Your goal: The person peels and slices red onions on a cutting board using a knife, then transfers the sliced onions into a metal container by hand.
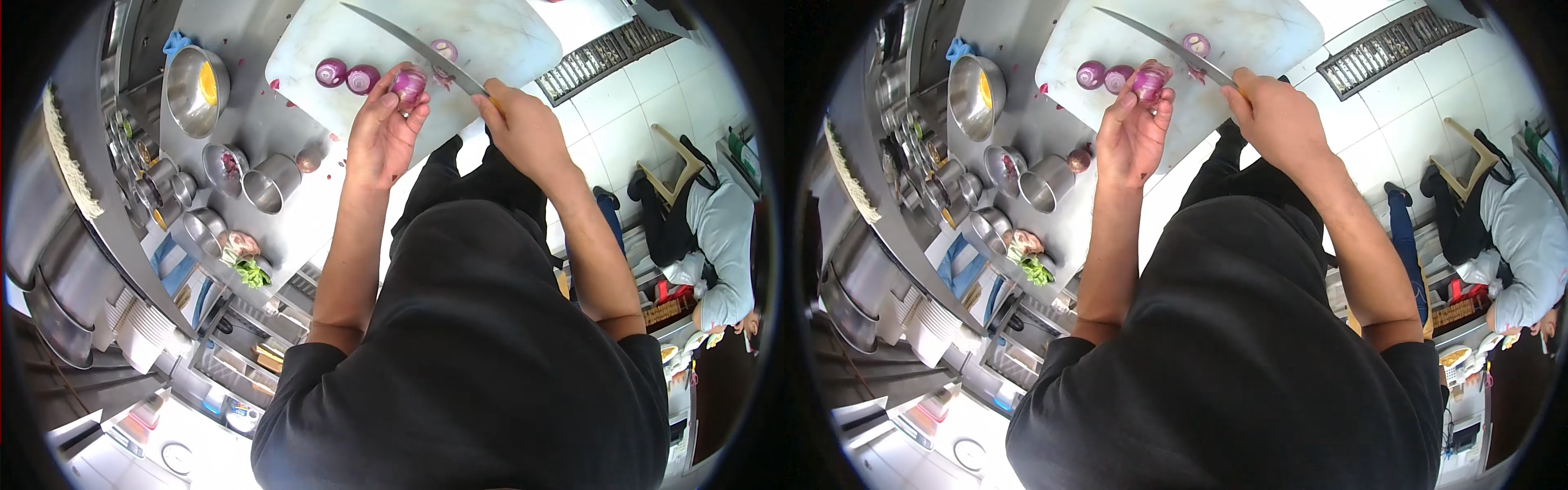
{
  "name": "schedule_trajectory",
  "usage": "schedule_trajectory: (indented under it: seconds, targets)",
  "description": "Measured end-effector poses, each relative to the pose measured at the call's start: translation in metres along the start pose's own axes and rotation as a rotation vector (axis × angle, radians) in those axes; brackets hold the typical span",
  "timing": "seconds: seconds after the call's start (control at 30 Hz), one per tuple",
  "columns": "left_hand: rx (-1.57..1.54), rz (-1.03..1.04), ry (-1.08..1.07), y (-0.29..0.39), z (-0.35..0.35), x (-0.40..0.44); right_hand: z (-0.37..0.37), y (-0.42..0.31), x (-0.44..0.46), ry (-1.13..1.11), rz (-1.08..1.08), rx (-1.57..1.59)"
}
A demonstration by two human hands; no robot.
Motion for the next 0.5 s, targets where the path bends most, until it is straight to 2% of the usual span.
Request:
schedule_trajectory:
  seconds: [0.23,0.33,0.5]
  targets:
    - [-0.017,-0.049,0.092,-0.01,-0.01,-0.003,-0.034,-0.011,-0.021,0.081,-0.033,0.144]
    - [-0.015,-0.052,0.111,-0.011,-0.012,-0.004,-0.052,-0.023,-0.029,0.198,-0.142,0.178]
    - [0.062,-0.02,0.108,-0.008,-0.007,-0.006,-0.059,-0.028,-0.033,0.17,-0.127,0.228]
Point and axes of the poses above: each hand's wrist, its own x-axis towards the middle knuckle, its own z-axis out of the palm, y = z × x, the point moved 10 cm from there along x, towards the middle knuckle, and after that the axes turned 12 degrees about -x, right-handed, at the moved point
